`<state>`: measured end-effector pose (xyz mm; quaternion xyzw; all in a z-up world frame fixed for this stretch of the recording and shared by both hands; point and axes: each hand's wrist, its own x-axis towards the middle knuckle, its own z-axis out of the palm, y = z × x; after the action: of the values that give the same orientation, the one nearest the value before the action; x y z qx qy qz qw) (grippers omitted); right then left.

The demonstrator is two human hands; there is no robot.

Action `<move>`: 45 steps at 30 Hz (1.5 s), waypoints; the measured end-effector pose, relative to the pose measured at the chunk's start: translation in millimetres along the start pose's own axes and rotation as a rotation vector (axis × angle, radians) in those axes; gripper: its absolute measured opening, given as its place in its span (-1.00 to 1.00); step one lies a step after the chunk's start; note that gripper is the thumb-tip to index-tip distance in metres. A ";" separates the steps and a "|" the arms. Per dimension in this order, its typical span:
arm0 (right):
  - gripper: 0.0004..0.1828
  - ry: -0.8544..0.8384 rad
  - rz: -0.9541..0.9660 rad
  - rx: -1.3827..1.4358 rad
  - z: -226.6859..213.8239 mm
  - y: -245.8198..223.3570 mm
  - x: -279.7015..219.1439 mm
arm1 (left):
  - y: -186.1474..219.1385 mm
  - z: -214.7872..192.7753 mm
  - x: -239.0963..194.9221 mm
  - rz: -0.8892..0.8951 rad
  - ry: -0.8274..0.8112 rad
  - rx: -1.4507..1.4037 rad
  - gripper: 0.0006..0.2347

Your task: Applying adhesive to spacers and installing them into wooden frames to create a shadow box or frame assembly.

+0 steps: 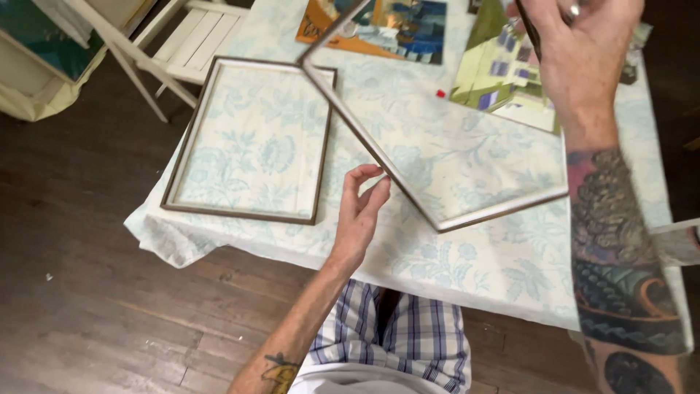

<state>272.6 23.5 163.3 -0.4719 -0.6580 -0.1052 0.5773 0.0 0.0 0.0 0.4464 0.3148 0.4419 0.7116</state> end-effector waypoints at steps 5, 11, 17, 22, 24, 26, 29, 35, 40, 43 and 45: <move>-0.35 0.137 0.063 0.058 -42.3 -1.5 -31.0 | -9.0 23.6 26.3 0.098 0.021 0.115 -0.64; -0.39 0.367 0.207 0.006 -67.8 -14.5 -74.8 | -9.5 32.5 39.4 0.252 0.002 0.304 -0.54; -0.48 0.346 0.249 -0.359 -64.4 -84.5 -131.7 | -24.1 5.3 103.0 0.482 -0.022 0.505 -0.69; -0.49 0.159 0.558 -0.610 -54.5 -151.3 -232.4 | -27.3 23.8 188.1 0.524 -0.343 0.749 -0.74; -0.47 0.002 0.924 -0.452 -49.2 -166.8 -277.5 | -1.8 53.5 194.1 0.306 -0.633 0.991 -0.69; -0.49 -0.100 0.876 -0.415 -53.2 -188.2 -281.3 | 2.2 87.0 195.6 0.123 -0.723 1.064 -0.69; -0.54 -0.246 0.891 -0.263 -76.4 -196.0 -294.7 | 3.9 122.9 205.1 -0.091 -0.884 1.255 -0.66; -0.49 0.032 0.724 -0.503 -117.6 -119.7 -224.9 | -27.8 126.8 226.7 -0.137 -1.037 1.403 -0.63; -0.40 -0.099 0.649 -0.697 -135.6 33.3 -209.5 | -59.4 109.7 231.9 -0.304 -0.987 1.507 -0.63; -0.22 -0.276 0.889 -0.787 -130.0 77.6 -203.6 | -77.8 99.1 238.3 -0.177 -1.000 1.385 -0.66; -0.16 -0.322 0.845 -0.954 -124.7 106.6 -216.8 | -68.6 102.0 221.7 -0.110 -0.903 1.440 -0.68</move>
<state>409.8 -113.3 -27.4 -0.9038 -0.3753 -0.0778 0.1905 200.9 150.8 -33.4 0.9077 0.2263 -0.1217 0.3317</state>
